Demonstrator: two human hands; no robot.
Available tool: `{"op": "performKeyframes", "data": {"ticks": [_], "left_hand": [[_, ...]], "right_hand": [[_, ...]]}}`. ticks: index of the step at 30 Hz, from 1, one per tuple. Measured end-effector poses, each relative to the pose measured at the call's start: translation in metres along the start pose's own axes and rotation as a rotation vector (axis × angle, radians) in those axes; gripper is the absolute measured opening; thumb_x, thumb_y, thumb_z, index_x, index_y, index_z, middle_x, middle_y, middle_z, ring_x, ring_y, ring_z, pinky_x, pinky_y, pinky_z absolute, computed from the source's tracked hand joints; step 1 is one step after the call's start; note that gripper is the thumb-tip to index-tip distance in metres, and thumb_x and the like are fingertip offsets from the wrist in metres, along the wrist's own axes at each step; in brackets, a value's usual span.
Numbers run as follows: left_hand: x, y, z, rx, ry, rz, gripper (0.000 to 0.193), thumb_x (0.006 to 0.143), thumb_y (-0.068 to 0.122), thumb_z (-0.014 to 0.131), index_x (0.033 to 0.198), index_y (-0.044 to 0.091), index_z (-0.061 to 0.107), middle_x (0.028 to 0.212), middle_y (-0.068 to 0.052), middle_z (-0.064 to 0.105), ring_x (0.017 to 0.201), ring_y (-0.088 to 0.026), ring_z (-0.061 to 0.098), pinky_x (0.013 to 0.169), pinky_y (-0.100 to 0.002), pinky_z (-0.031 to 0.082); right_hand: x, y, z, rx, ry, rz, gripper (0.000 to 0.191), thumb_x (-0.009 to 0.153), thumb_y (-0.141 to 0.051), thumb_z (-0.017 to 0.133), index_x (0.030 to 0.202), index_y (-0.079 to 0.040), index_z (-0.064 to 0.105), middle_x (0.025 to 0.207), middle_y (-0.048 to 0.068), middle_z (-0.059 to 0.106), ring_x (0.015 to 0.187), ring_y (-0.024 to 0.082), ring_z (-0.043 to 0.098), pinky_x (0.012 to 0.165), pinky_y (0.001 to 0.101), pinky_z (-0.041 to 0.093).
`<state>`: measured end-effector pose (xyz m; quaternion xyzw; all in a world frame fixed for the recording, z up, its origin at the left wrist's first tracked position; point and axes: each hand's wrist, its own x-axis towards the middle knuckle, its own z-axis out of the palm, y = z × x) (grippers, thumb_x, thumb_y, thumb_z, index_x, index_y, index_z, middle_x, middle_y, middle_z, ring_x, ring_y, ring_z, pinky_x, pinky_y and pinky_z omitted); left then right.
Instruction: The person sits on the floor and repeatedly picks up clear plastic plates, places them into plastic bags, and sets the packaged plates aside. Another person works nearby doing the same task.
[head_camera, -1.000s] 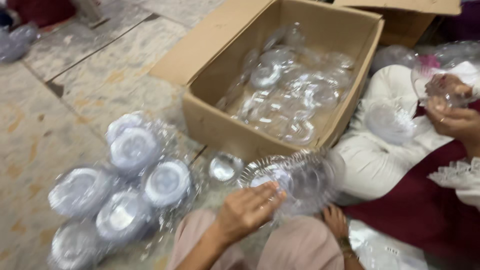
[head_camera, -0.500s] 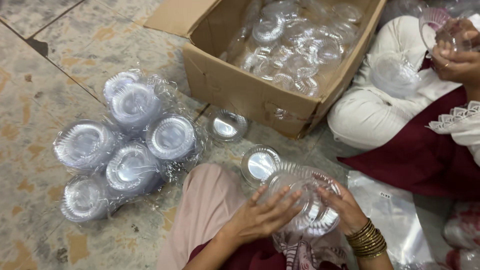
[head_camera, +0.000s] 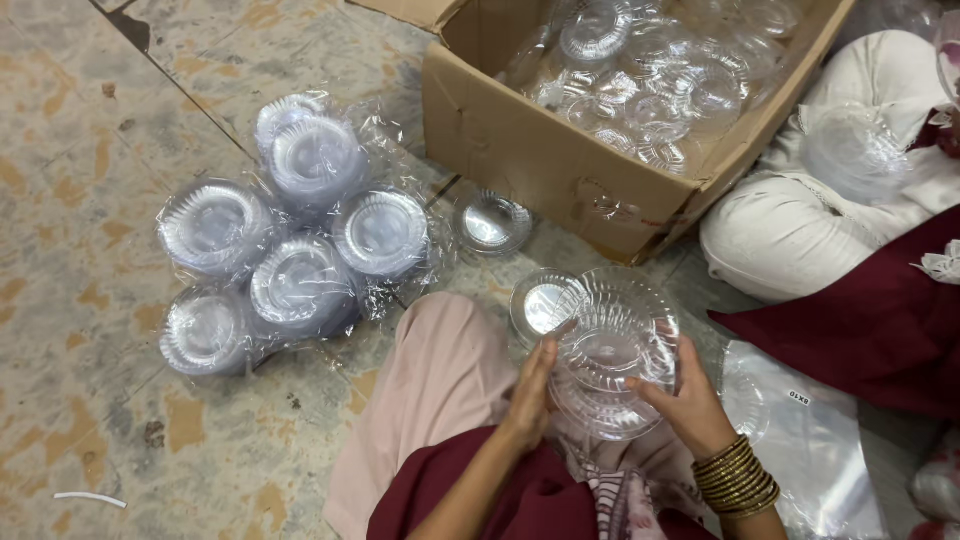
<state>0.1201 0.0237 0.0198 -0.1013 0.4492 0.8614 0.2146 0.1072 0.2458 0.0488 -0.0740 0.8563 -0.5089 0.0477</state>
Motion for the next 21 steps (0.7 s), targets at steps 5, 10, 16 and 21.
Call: {"op": "performKeyframes", "data": {"ticks": [5, 10, 16, 21], "left_hand": [[0.011, -0.004, -0.022, 0.205, -0.121, 0.152, 0.083, 0.102, 0.066, 0.044, 0.152, 0.000, 0.046, 0.156, -0.024, 0.050, 0.145, -0.037, 0.047, 0.120, -0.047, 0.039], [0.008, -0.012, -0.027, 0.313, -0.295, 0.093, 0.071, 0.089, 0.038, 0.062, 0.150, 0.003, 0.047, 0.151, -0.016, 0.051, 0.135, -0.029, 0.053, 0.108, -0.039, 0.050], [0.018, -0.018, -0.032, 0.228, -0.154, 0.070, 0.067, 0.078, 0.004, 0.065, 0.144, -0.001, 0.057, 0.130, -0.015, 0.069, 0.104, -0.022, 0.066, 0.092, -0.032, 0.057], [0.012, -0.003, -0.046, 0.092, 0.038, 0.167, 0.051, 0.083, 0.002, 0.057, 0.134, -0.002, 0.061, 0.104, -0.021, 0.075, 0.080, -0.026, 0.074, 0.075, -0.032, 0.061]], "right_hand": [[0.013, 0.005, -0.007, -0.129, 0.152, 0.378, 0.057, 0.084, -0.025, 0.078, 0.136, -0.016, 0.057, 0.124, 0.012, 0.068, 0.102, 0.023, 0.068, 0.081, 0.0389, 0.060], [0.019, 0.010, -0.028, 0.134, 0.292, 0.249, 0.020, 0.101, -0.021, 0.069, 0.112, -0.005, 0.070, 0.099, 0.010, 0.076, 0.086, 0.015, 0.069, 0.072, 0.0308, 0.055], [0.017, -0.013, -0.047, 0.647, 0.434, 0.202, 0.026, 0.098, -0.007, 0.065, 0.116, -0.004, 0.045, 0.103, 0.011, 0.072, 0.084, 0.015, 0.070, 0.068, 0.0295, 0.060], [0.010, -0.035, -0.046, 0.685, 0.499, 0.163, 0.049, 0.093, 0.001, 0.063, 0.134, -0.004, 0.036, 0.112, 0.016, 0.068, 0.091, 0.023, 0.073, 0.078, 0.0339, 0.063]]}}
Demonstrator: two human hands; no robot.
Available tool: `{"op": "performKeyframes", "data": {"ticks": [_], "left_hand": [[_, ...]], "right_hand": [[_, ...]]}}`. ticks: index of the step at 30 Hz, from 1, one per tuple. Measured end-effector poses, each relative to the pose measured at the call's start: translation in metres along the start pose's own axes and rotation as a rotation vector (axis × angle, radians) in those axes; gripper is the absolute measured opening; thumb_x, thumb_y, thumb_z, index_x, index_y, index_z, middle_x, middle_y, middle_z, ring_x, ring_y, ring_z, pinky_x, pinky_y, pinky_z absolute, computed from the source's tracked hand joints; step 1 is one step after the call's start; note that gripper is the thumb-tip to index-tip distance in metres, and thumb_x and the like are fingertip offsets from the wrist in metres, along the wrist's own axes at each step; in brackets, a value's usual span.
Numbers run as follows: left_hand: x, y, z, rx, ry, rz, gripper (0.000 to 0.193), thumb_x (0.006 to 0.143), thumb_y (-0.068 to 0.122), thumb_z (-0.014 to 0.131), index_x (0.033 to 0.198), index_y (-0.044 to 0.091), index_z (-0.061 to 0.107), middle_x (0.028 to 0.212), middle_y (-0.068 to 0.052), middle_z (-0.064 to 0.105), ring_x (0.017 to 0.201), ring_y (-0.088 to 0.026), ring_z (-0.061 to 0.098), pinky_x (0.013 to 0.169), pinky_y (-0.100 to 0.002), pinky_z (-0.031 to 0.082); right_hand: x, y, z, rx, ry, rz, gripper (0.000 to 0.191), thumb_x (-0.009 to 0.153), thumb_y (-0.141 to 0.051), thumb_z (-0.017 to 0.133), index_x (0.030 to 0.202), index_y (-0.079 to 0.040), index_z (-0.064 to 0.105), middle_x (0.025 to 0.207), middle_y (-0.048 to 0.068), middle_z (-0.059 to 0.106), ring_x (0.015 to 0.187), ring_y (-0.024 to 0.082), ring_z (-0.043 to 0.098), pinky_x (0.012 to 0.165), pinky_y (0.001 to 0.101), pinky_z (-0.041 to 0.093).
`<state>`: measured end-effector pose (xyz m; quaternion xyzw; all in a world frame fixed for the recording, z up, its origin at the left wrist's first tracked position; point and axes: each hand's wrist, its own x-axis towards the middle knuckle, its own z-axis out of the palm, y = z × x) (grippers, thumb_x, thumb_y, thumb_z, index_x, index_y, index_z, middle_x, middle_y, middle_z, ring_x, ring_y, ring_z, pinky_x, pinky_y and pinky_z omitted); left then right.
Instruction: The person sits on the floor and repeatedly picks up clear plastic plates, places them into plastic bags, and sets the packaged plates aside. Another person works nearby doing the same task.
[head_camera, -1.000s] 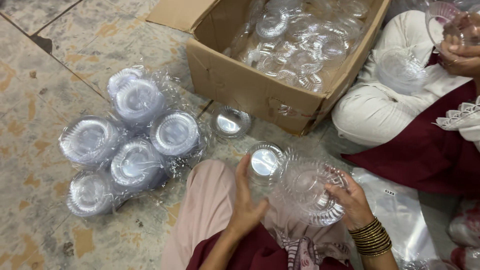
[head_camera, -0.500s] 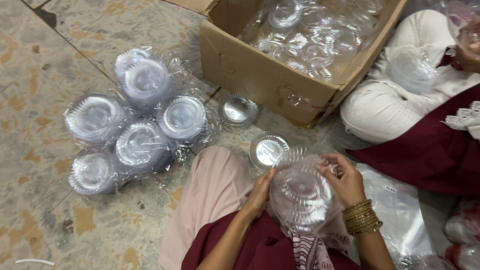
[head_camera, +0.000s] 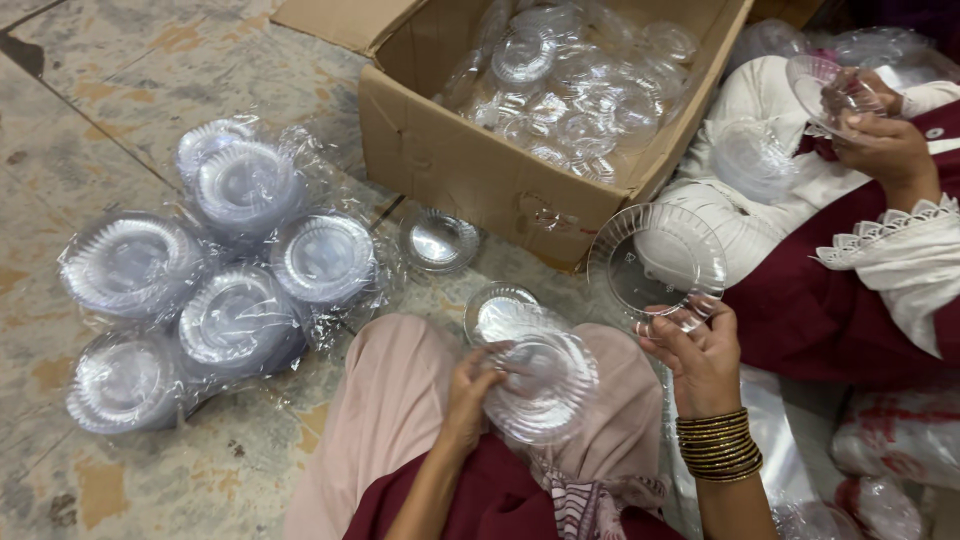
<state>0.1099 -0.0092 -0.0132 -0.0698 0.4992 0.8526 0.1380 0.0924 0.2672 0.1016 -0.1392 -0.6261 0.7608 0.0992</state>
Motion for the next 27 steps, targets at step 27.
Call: {"op": "performKeyframes", "data": {"ticks": [27], "left_hand": [[0.019, 0.010, -0.073, -0.516, 0.454, 0.272, 0.034, 0.100, 0.019, 0.046, 0.121, -0.003, 0.062, 0.116, -0.014, 0.069, 0.107, -0.022, 0.069, 0.094, -0.038, 0.058]], "right_hand": [[-0.010, -0.020, 0.054, -0.126, 0.017, -0.135, 0.036, 0.101, -0.001, 0.057, 0.134, -0.004, 0.043, 0.117, 0.019, 0.069, 0.097, 0.029, 0.074, 0.079, 0.0359, 0.064]]}}
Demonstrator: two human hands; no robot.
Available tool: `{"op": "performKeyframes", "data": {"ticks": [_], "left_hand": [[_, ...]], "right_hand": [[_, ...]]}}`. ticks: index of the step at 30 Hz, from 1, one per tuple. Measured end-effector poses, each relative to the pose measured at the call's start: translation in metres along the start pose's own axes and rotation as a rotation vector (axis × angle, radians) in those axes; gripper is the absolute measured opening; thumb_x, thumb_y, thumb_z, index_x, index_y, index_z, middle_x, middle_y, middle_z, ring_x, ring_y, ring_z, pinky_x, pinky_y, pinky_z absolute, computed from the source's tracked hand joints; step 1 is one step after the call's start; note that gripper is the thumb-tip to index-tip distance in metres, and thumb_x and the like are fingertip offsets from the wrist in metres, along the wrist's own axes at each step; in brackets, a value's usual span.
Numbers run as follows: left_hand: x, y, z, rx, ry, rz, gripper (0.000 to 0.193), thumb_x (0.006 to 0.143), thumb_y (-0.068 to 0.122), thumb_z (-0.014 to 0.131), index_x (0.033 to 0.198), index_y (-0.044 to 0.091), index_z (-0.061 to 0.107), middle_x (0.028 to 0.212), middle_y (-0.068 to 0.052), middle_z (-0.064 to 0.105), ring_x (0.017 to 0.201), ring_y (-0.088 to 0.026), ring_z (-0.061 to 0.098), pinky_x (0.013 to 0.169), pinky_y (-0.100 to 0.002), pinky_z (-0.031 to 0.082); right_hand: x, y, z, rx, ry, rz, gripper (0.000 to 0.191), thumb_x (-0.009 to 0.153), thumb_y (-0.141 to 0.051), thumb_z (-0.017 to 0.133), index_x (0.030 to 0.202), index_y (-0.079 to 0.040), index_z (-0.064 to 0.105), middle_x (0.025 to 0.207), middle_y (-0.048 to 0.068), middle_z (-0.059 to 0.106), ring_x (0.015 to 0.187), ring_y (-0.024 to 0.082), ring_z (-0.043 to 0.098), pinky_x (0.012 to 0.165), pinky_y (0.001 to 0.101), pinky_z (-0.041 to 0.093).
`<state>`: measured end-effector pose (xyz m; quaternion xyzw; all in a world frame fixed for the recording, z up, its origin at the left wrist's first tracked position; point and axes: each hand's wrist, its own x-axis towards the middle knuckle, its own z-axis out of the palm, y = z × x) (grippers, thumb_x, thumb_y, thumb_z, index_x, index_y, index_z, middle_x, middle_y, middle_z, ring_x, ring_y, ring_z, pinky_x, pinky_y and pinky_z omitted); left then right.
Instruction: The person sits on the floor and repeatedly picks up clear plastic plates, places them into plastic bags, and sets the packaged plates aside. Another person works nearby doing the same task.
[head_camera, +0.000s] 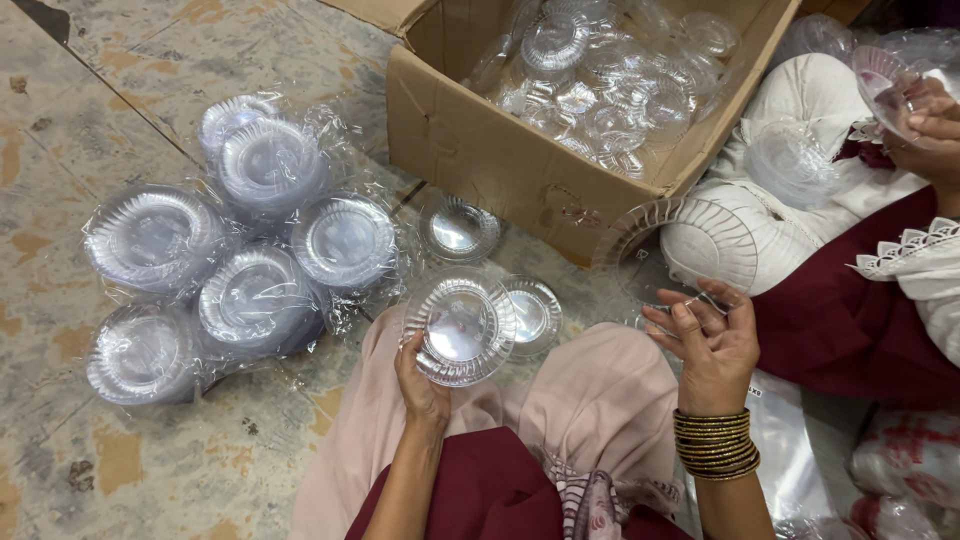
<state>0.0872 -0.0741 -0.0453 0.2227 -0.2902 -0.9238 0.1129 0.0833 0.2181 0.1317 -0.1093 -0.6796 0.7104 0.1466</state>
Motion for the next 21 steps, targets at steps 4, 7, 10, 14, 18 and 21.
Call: {"op": "performKeyframes", "data": {"ticks": [4, 7, 10, 14, 18, 21], "left_hand": [[0.006, -0.003, -0.006, -0.111, -0.013, -0.059, 0.034, 0.101, 0.022, 0.049, 0.120, -0.001, 0.066, 0.111, -0.013, 0.068, 0.101, -0.023, 0.069, 0.089, -0.039, 0.058], [0.008, -0.001, -0.010, -0.135, 0.046, -0.073, 0.030, 0.101, 0.021, 0.052, 0.119, 0.001, 0.065, 0.111, -0.010, 0.067, 0.101, -0.020, 0.069, 0.090, -0.036, 0.059], [0.009, 0.000, -0.005, -0.113, 0.040, -0.076, 0.031, 0.098, 0.022, 0.052, 0.116, 0.001, 0.065, 0.111, -0.011, 0.069, 0.100, -0.021, 0.070, 0.088, -0.036, 0.061], [0.002, 0.003, 0.006, 0.044, -0.083, -0.033, 0.034, 0.099, 0.024, 0.052, 0.117, -0.001, 0.064, 0.102, -0.014, 0.071, 0.092, -0.024, 0.071, 0.081, -0.036, 0.061], [-0.006, 0.010, 0.013, 0.230, -0.189, 0.009, 0.037, 0.100, 0.028, 0.052, 0.118, -0.003, 0.063, 0.091, -0.016, 0.074, 0.082, -0.025, 0.072, 0.074, -0.036, 0.059], [-0.008, 0.011, 0.018, 0.333, -0.221, 0.034, 0.039, 0.100, 0.031, 0.052, 0.119, -0.003, 0.061, 0.087, -0.015, 0.076, 0.079, -0.024, 0.072, 0.073, -0.035, 0.058]], "right_hand": [[0.009, 0.024, -0.007, 0.023, -0.011, -0.012, 0.026, 0.108, -0.007, 0.049, 0.134, -0.005, 0.045, 0.117, 0.017, 0.069, 0.097, 0.026, 0.075, 0.078, 0.0341, 0.064], [0.025, 0.063, -0.009, -0.061, -0.073, 0.012, 0.020, 0.109, -0.009, 0.050, 0.128, -0.002, 0.051, 0.114, 0.015, 0.067, 0.094, 0.024, 0.074, 0.074, 0.0338, 0.065], [0.041, 0.114, 0.007, -0.339, -0.193, 0.167, 0.017, 0.102, -0.006, 0.061, 0.118, 0.001, 0.064, 0.103, 0.017, 0.072, 0.086, 0.024, 0.073, 0.068, 0.0340, 0.065], [0.049, 0.162, 0.034, -0.449, -0.342, 0.328, 0.024, 0.095, -0.004, 0.061, 0.118, 0.002, 0.067, 0.096, 0.014, 0.077, 0.082, 0.025, 0.076, 0.068, 0.0357, 0.066], [0.057, 0.159, 0.054, -0.965, -0.390, -0.268, 0.039, 0.098, -0.024, 0.074, 0.123, 0.003, 0.061, 0.106, 0.017, 0.073, 0.093, 0.026, 0.072, 0.079, 0.0389, 0.060], [0.053, 0.135, 0.060, -0.666, -0.406, -0.147, 0.040, 0.103, -0.029, 0.065, 0.130, 0.000, 0.061, 0.109, 0.014, 0.070, 0.091, 0.022, 0.071, 0.073, 0.0350, 0.059]]}}
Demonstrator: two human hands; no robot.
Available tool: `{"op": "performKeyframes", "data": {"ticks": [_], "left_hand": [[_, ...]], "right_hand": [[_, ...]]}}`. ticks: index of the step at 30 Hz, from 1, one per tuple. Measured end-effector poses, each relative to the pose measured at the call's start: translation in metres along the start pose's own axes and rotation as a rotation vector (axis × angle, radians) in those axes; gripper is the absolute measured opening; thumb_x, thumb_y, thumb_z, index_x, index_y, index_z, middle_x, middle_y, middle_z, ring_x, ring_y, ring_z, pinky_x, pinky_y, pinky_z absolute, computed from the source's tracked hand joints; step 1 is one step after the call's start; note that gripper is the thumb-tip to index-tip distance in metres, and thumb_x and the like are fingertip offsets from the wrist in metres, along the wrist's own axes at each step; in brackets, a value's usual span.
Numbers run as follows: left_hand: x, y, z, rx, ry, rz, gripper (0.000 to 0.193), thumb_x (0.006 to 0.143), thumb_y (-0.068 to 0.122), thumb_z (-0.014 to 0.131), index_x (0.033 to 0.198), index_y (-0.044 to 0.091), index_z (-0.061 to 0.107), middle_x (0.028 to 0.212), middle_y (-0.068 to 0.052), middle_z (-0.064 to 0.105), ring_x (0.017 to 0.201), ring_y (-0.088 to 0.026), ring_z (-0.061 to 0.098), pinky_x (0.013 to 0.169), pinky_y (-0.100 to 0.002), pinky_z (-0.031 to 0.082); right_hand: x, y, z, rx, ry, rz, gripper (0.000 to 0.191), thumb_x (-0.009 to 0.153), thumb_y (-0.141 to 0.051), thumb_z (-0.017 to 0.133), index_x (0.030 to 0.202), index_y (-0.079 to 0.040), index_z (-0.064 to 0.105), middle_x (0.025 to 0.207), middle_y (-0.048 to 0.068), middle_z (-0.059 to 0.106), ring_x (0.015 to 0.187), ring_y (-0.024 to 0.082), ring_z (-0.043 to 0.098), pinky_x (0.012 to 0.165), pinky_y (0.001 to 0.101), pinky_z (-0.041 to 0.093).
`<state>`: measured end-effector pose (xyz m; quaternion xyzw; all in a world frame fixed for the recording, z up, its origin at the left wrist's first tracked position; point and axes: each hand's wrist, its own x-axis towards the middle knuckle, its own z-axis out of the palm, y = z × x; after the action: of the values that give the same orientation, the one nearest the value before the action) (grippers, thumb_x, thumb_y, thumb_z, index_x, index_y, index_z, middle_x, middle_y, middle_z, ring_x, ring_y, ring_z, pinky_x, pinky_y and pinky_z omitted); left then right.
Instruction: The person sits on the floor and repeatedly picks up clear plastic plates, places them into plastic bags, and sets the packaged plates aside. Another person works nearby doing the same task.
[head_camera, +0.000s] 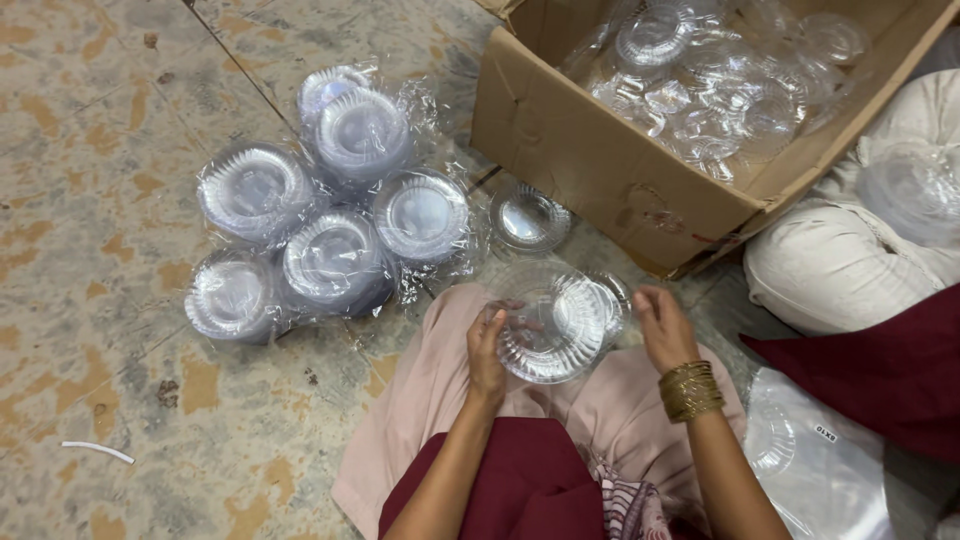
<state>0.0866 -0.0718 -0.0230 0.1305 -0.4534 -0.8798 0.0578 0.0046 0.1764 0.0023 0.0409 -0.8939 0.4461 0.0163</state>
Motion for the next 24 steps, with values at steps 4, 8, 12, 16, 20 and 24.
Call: {"op": "performKeyframes", "data": {"ticks": [4, 8, 12, 16, 20, 24], "left_hand": [[0.000, -0.005, 0.006, 0.120, -0.050, 0.081, 0.046, 0.100, 0.035, 0.057, 0.123, -0.005, 0.060, 0.104, -0.012, 0.075, 0.089, -0.022, 0.072, 0.082, -0.033, 0.056], [-0.001, -0.009, 0.006, 0.234, -0.108, 0.048, 0.050, 0.102, 0.041, 0.059, 0.130, -0.001, 0.061, 0.098, -0.020, 0.075, 0.095, -0.020, 0.071, 0.090, -0.032, 0.055], [0.000, -0.008, 0.005, 0.226, -0.043, 0.052, 0.048, 0.101, 0.038, 0.060, 0.127, -0.002, 0.062, 0.106, -0.013, 0.070, 0.101, -0.019, 0.068, 0.091, -0.034, 0.054], [0.001, -0.002, 0.008, 0.239, -0.059, 0.052, 0.048, 0.101, 0.039, 0.055, 0.128, 0.000, 0.060, 0.094, -0.013, 0.077, 0.096, -0.019, 0.072, 0.091, -0.031, 0.055], [0.000, 0.005, 0.013, 0.162, -0.035, -0.019, 0.043, 0.099, 0.036, 0.053, 0.124, 0.001, 0.059, 0.089, -0.015, 0.077, 0.080, -0.021, 0.075, 0.072, -0.031, 0.060], [-0.002, 0.007, 0.015, 0.143, -0.027, -0.006, 0.042, 0.102, 0.034, 0.053, 0.124, 0.000, 0.059, 0.092, -0.016, 0.077, 0.074, -0.017, 0.071, 0.069, -0.028, 0.059]], "right_hand": [[-0.019, -0.033, -0.007, 0.205, -0.199, 0.308, 0.035, 0.090, -0.027, 0.072, 0.118, -0.007, 0.067, 0.095, 0.005, 0.075, 0.079, 0.015, 0.073, 0.060, 0.0296, 0.060], [-0.026, -0.036, -0.007, 0.183, -0.152, 0.294, 0.023, 0.088, -0.016, 0.080, 0.103, -0.002, 0.070, 0.087, 0.011, 0.077, 0.071, 0.016, 0.072, 0.057, 0.0280, 0.059], [-0.022, -0.014, -0.005, 0.480, -0.099, 0.349, 0.021, 0.092, -0.011, 0.072, 0.103, 0.000, 0.059, 0.087, 0.015, 0.076, 0.068, 0.019, 0.073, 0.056, 0.0296, 0.058], [-0.024, -0.002, -0.010, 0.655, -0.049, 0.352, 0.029, 0.095, -0.009, 0.065, 0.116, 0.001, 0.049, 0.092, 0.016, 0.077, 0.073, 0.021, 0.075, 0.062, 0.0294, 0.062], [-0.031, -0.017, -0.026, 0.653, 0.013, 0.311, 0.048, 0.097, -0.008, 0.064, 0.140, 0.000, 0.044, 0.096, 0.018, 0.073, 0.078, 0.020, 0.073, 0.069, 0.0294, 0.060], [-0.037, -0.040, -0.041, 0.646, 0.072, 0.263, 0.063, 0.096, -0.009, 0.062, 0.152, -0.004, 0.033, 0.096, 0.017, 0.074, 0.078, 0.019, 0.073, 0.069, 0.0291, 0.060]]}}
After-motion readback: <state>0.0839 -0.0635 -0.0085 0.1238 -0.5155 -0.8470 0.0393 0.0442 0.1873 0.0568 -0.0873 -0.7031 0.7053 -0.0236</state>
